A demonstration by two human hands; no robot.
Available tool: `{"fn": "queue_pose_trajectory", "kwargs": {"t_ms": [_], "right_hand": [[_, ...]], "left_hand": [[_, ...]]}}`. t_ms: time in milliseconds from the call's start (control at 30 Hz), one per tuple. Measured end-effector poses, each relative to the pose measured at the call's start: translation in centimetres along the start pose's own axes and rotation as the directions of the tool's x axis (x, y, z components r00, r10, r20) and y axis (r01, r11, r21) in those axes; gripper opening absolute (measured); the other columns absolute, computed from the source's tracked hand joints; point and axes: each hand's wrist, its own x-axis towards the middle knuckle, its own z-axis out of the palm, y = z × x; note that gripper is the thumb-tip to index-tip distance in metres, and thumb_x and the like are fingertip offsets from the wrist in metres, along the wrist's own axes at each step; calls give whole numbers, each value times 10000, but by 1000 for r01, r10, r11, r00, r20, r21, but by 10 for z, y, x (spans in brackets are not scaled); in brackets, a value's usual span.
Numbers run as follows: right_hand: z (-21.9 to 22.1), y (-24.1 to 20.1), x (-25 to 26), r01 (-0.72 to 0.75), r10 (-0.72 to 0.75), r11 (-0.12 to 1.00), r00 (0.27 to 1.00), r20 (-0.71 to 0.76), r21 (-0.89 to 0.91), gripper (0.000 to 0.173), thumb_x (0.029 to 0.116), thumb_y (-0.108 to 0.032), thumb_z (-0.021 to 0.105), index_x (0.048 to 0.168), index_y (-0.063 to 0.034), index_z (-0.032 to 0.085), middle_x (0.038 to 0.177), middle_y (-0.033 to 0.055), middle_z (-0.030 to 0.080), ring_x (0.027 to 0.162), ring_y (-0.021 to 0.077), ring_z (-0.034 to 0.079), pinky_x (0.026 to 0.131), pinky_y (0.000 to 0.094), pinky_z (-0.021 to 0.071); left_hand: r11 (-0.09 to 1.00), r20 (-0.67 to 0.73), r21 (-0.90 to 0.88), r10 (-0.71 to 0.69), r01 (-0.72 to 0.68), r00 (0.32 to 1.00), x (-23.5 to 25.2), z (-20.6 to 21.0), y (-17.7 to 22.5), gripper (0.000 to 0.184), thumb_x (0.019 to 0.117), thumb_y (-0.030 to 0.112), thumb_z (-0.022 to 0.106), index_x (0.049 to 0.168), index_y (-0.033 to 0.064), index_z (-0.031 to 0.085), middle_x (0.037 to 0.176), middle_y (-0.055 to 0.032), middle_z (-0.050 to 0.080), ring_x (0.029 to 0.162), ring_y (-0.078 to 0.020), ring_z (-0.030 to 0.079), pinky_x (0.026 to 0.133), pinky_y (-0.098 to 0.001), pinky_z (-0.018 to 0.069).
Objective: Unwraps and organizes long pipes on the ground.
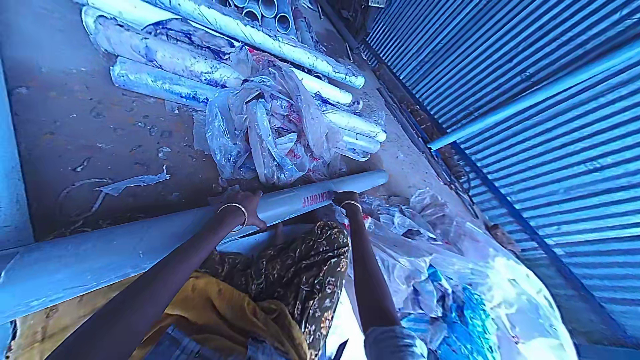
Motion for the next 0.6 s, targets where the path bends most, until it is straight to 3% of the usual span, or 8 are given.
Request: {"fn": "queue_pose_trajectory", "kwargs": {"t_ms": [33, 100, 300, 333, 400, 433, 500, 600], "right_hand": [[10, -6, 2, -31, 28, 991, 999, -26, -131, 401, 973, -292, 715, 1161, 61, 693, 1203, 237, 690, 1140, 309, 657, 1022, 465, 482], [20, -14, 0, -81, 60, 969, 994, -93, -235, 475, 947, -339, 738, 1197, 59, 667, 1268, 267, 656, 1238, 371, 612, 1055, 517, 454], [19, -10, 7, -118, 100, 952, 992, -76, -283, 460, 935, -306, 744, 1206, 56, 661, 1246, 252, 664, 1185, 344, 637, 1015, 511, 481], [19, -8, 10, -123, 114, 960, 992, -49, -251, 473, 957, -306, 727, 1226, 74, 641, 1243, 255, 658, 1157, 334, 643, 1008, 501, 485], [20, -11, 14, -149, 148, 978, 989, -15, -148, 355, 1012, -264, 655, 1162, 58, 645, 1044, 174, 660, 891, 224, 630, 836, 397, 517], [22, -17, 16, -141, 141, 989, 990, 1, -52, 266, 1039, -225, 600, 1054, 37, 639, 859, 104, 599, 705, 162, 558, 692, 332, 492], [22, -31, 18, -126, 120, 960, 992, 40, 249, 239, 1058, -142, 512, 847, -33, 538, 609, 9, 478, 472, 77, 451, 474, 221, 424], [19, -44, 21, -115, 85, 898, 992, 88, 425, 142, 1060, -121, 496, 973, -18, 540, 672, 20, 473, 516, 94, 467, 517, 237, 454]], "left_hand": [[1000, -3, 2, -4, 4, 1000, 0, 0, -1, 1004, 821, 582, 802, 1533, 13, 381, 1385, -293, 565, 1329, -449, 525, 1104, -608, 387], [1000, 1, -16, -12, 12, 1000, 1, 0, -3, 1022, 818, 578, 806, 1550, 22, 361, 1414, -295, 544, 1348, -458, 506, 1104, -615, 387], [998, -8, -69, -14, 13, 1000, 2, 6, 1, 965, 826, 527, 820, 1534, 33, 390, 1335, -272, 608, 1293, -432, 562, 1077, -599, 415], [996, -5, -83, -15, 14, 1000, 3, 8, 1, 973, 828, 520, 822, 1546, 40, 376, 1330, -269, 610, 1284, -429, 568, 1069, -597, 422], [995, -1, -99, -25, 25, 1000, 4, 11, 1, 975, 827, 517, 823, 1559, 66, 364, 1334, -264, 608, 1275, -423, 577, 1054, -594, 439], [995, -2, -100, -29, 28, 1000, 4, 10, 0, 970, 831, 515, 820, 1559, 64, 363, 1334, -265, 606, 1272, -425, 579, 1053, -588, 443], [996, -16, -83, -23, 22, 1000, 3, 11, -1, 937, 837, 510, 815, 1538, 57, 388, 1302, -254, 628, 1242, -414, 600, 1052, -570, 443], [998, -7, -66, -22, 22, 1000, 1, 11, 3, 934, 844, 501, 810, 1542, 57, 376, 1309, -255, 623, 1241, -411, 597, 1057, -570, 435]]}}
